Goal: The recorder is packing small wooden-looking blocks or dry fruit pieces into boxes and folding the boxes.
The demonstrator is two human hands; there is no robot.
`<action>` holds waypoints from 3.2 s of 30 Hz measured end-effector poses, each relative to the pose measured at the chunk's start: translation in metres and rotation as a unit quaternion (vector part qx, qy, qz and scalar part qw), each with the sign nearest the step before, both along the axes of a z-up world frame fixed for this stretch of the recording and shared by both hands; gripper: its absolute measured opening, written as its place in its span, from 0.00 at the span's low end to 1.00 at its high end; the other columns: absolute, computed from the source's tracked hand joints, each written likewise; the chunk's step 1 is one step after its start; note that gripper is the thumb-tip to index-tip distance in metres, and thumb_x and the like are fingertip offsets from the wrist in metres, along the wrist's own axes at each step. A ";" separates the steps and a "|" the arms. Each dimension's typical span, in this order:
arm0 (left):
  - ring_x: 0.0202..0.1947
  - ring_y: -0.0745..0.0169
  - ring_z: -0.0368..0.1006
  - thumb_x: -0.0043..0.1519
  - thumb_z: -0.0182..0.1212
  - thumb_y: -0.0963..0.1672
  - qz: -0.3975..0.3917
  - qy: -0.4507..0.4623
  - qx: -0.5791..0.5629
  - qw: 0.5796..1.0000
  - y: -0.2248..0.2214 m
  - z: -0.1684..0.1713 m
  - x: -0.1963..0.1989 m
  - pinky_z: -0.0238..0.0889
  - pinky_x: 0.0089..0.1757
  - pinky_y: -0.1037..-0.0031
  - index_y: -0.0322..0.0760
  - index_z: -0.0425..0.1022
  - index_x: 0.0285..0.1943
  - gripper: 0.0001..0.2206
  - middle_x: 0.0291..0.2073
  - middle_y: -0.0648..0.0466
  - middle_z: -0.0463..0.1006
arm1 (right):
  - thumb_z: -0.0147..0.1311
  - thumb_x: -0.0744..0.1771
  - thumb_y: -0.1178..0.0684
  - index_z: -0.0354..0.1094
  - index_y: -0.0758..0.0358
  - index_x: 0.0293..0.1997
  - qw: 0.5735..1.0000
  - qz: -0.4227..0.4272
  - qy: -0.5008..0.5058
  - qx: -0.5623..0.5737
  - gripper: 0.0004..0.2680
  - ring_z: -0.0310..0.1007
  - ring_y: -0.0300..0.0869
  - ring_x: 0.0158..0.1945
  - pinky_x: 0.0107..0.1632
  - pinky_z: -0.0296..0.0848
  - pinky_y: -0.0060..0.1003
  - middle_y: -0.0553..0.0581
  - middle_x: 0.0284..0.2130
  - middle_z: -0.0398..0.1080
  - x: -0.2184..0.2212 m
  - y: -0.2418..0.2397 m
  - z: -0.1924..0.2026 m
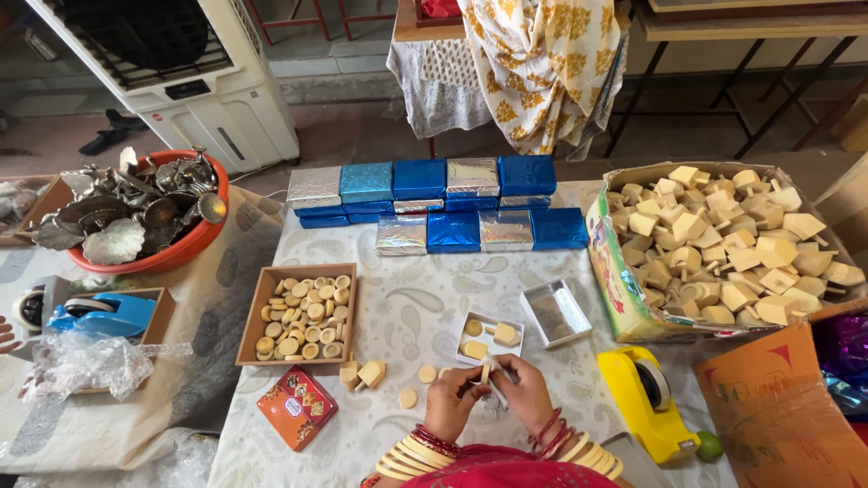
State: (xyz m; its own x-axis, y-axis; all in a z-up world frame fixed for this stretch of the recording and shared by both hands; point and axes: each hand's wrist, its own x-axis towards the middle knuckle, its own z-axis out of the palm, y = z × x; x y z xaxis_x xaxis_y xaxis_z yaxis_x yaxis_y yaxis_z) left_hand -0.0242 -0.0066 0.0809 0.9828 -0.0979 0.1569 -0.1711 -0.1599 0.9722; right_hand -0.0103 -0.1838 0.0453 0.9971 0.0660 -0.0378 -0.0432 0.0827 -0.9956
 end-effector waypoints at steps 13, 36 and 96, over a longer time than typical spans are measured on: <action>0.31 0.63 0.76 0.52 0.72 0.38 0.001 -0.092 0.115 0.989 0.010 0.021 0.006 0.69 0.33 0.72 0.31 0.81 0.45 0.12 0.33 0.49 0.78 | 0.56 0.67 0.64 0.75 0.69 0.53 0.999 0.013 0.018 0.028 0.10 0.78 0.40 0.44 0.47 0.76 0.34 0.59 0.42 0.80 -0.001 0.005 -0.002; 0.29 0.65 0.76 0.55 0.68 0.33 -0.004 -0.076 0.087 0.993 0.005 -0.016 0.002 0.71 0.32 0.73 0.29 0.70 0.38 0.10 0.32 0.49 0.74 | 0.59 0.63 0.63 0.75 0.65 0.53 0.940 0.009 -0.223 -0.258 0.13 0.78 0.40 0.42 0.44 0.76 0.32 0.59 0.42 0.79 -0.011 -0.002 0.051; 0.40 0.40 0.72 0.59 0.66 0.46 0.014 -0.057 0.348 0.936 0.061 -0.135 0.022 0.69 0.41 0.56 0.39 0.78 0.38 0.07 0.39 0.48 0.74 | 0.57 0.64 0.58 0.77 0.53 0.42 0.802 0.007 -0.250 -0.543 0.06 0.68 0.48 0.48 0.52 0.64 0.46 0.50 0.38 0.73 0.067 -0.046 -0.056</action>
